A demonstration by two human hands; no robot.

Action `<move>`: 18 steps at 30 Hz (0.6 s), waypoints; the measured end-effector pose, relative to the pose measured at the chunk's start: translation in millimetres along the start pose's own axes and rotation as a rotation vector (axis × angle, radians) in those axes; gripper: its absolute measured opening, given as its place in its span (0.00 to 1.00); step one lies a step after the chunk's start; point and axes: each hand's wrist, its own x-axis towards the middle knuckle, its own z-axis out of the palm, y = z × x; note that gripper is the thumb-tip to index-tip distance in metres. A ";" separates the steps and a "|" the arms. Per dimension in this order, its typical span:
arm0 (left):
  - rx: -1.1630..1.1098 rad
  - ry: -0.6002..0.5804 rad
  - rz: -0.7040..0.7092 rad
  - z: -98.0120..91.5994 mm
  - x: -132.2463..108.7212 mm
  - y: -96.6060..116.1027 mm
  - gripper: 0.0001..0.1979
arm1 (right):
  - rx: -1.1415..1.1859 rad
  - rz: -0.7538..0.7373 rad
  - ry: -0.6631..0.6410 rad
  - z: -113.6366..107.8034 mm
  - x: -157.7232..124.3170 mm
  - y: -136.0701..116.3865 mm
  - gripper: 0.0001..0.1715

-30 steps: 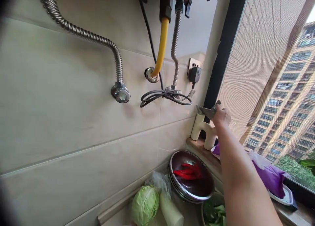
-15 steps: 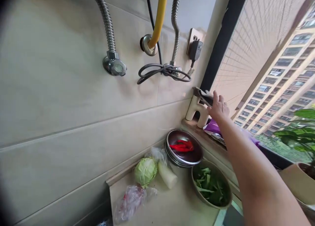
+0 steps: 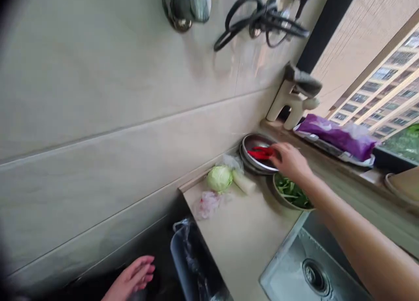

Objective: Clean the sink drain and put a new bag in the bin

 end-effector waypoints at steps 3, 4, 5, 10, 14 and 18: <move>0.134 -0.134 0.192 -6.3 14.2 11.2 0.23 | 0.291 -0.058 -0.265 56.3 -106.4 -51.4 0.16; 0.186 -0.166 0.268 -4.0 18.7 17.9 0.22 | 0.384 -0.017 -0.320 71.2 -147.1 -72.0 0.15; 0.236 -0.207 0.365 0.4 22.9 25.4 0.19 | 0.471 0.047 -0.367 84.2 -187.5 -94.1 0.15; 0.602 -0.483 0.785 37.4 47.0 60.6 0.12 | 0.769 0.465 -0.413 143.3 -336.0 -200.4 0.16; 0.778 -0.522 0.861 62.7 82.6 70.4 0.15 | 0.710 0.780 -0.235 201.1 -382.7 -237.7 0.20; 0.826 -0.535 0.791 80.5 121.1 64.4 0.18 | 0.683 1.024 -0.022 247.6 -398.2 -238.1 0.23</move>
